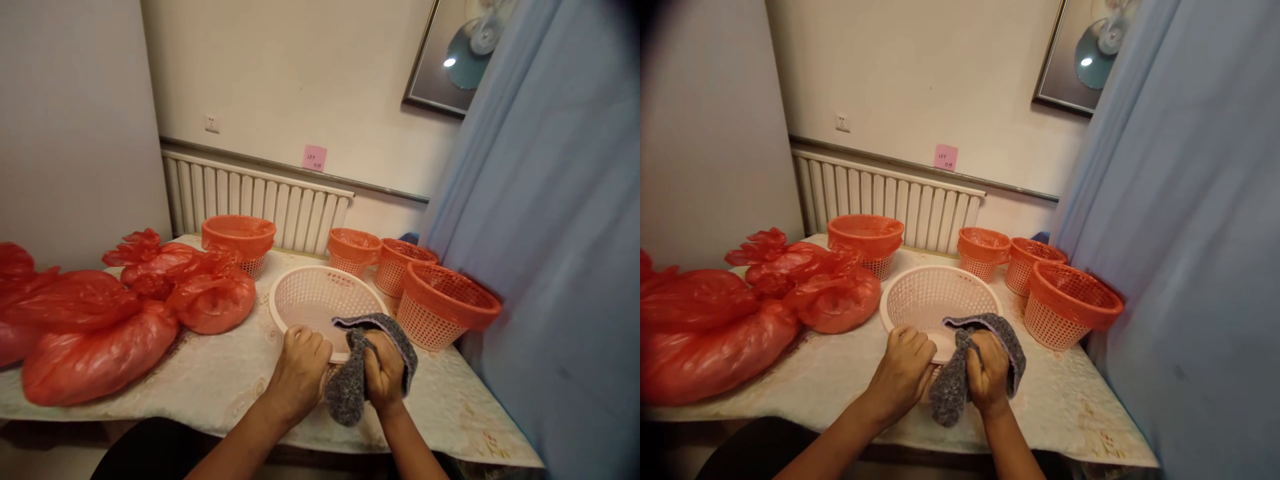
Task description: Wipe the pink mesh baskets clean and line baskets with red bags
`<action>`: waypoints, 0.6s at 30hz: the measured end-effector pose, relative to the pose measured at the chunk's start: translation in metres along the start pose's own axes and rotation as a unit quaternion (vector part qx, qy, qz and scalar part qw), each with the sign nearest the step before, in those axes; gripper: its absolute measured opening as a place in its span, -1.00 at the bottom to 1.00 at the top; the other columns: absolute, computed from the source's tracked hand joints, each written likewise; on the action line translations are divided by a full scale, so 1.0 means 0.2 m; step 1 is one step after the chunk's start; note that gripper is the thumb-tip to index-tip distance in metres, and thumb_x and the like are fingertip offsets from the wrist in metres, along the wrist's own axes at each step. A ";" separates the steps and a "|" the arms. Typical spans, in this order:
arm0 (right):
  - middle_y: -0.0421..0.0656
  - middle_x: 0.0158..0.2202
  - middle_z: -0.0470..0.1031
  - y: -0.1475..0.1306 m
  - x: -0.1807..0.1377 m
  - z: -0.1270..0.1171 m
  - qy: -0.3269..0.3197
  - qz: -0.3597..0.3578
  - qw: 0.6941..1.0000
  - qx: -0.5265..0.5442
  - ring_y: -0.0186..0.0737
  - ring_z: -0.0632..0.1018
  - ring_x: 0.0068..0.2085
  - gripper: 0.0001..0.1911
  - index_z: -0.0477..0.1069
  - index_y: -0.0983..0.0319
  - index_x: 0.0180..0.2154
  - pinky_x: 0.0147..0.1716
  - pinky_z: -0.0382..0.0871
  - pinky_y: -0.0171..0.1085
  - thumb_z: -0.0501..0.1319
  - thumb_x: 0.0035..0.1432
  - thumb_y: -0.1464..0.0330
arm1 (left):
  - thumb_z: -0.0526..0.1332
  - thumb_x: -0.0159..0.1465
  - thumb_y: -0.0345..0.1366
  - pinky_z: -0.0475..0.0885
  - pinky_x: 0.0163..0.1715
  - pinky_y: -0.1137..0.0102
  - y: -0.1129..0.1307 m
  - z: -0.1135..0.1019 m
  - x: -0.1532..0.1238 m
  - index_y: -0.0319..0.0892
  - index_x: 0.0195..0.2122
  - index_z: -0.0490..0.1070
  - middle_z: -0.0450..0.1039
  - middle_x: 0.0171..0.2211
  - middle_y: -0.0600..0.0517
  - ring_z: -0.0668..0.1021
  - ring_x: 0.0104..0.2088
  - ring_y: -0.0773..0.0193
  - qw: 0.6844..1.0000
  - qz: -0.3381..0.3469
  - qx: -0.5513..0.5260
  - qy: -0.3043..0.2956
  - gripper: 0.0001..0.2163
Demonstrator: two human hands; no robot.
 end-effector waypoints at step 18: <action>-0.05 -0.16 0.48 -0.18 -0.03 0.11 0.035 0.024 0.996 -0.080 -0.09 0.46 -0.09 -0.74 0.36 0.22 -0.07 -0.06 0.33 -0.04 0.06 0.21 0.39 | 0.08 0.22 -0.51 0.22 -0.12 0.13 -0.01 -0.03 -0.01 -0.17 -0.42 0.32 0.36 -0.45 0.00 0.35 -0.33 0.14 1.000 0.000 0.014 0.016 -0.87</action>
Point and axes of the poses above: each hand's wrist, its own x-axis towards the middle knuckle, its own z-axis out of the palm, y = z × x, the point moved 2 cm from there along x, towards the middle knuckle
